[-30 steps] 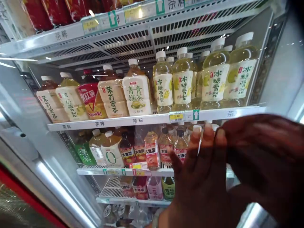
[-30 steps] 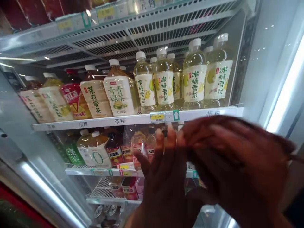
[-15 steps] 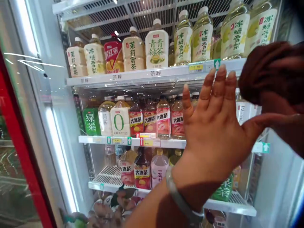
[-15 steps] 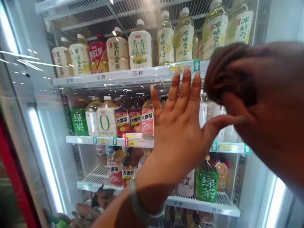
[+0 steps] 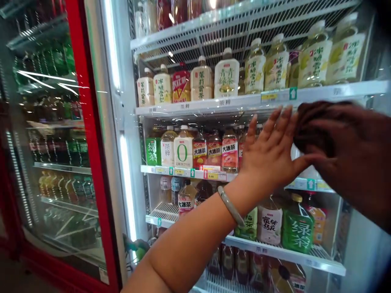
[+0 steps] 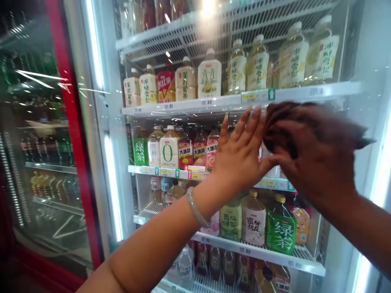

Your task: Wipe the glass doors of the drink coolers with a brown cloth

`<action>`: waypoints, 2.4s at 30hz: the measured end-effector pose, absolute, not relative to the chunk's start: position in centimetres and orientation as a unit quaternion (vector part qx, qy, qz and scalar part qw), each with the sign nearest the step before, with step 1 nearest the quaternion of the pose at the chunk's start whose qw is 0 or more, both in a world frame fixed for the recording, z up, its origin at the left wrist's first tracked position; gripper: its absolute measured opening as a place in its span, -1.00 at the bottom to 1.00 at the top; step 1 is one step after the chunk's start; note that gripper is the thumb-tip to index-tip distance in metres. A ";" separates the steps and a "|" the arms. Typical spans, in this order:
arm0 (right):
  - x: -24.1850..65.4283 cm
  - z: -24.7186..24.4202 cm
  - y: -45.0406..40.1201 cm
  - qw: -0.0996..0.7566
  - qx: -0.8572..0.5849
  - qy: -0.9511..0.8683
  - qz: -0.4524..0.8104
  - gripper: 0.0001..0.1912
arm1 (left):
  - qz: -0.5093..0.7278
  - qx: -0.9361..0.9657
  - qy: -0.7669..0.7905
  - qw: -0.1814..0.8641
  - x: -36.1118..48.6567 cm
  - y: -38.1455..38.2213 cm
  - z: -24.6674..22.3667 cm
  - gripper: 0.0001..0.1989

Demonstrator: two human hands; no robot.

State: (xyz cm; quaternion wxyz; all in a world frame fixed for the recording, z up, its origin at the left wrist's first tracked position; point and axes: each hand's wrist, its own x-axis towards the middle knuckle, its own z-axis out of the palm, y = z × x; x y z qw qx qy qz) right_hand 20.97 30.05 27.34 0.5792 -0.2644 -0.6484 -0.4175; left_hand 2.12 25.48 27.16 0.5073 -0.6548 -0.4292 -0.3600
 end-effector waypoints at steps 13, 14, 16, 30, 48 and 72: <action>20.9 22.6 28.2 0.510 -0.239 -0.677 -0.474 -0.59 | -0.296 -0.684 -0.419 0.519 0.5 24.3 25.5 -0.20; 21.5 22.6 27.9 0.489 -0.250 -0.691 -0.470 -0.59 | -0.285 -0.685 -0.426 0.518 0.5 24.0 25.6 -0.19; 22.8 23.2 27.3 0.462 -0.285 -0.710 -0.448 -0.58 | -0.261 -0.692 -0.438 0.511 0.3 23.5 25.9 -0.19; 18.9 21.3 26.6 0.457 -0.269 -0.741 -0.413 -0.60 | -0.332 -0.664 -0.458 0.489 -5.9 23.5 25.6 -0.36; 16.3 20.8 27.6 0.486 -0.218 -0.715 -0.452 -0.61 | -0.413 -0.639 -0.453 0.465 -5.8 25.6 24.7 -0.35; 10.5 28.5 27.6 0.586 -0.303 -0.638 -0.398 -0.55 | -0.392 -0.658 -0.444 0.466 -6.6 25.1 24.5 -0.32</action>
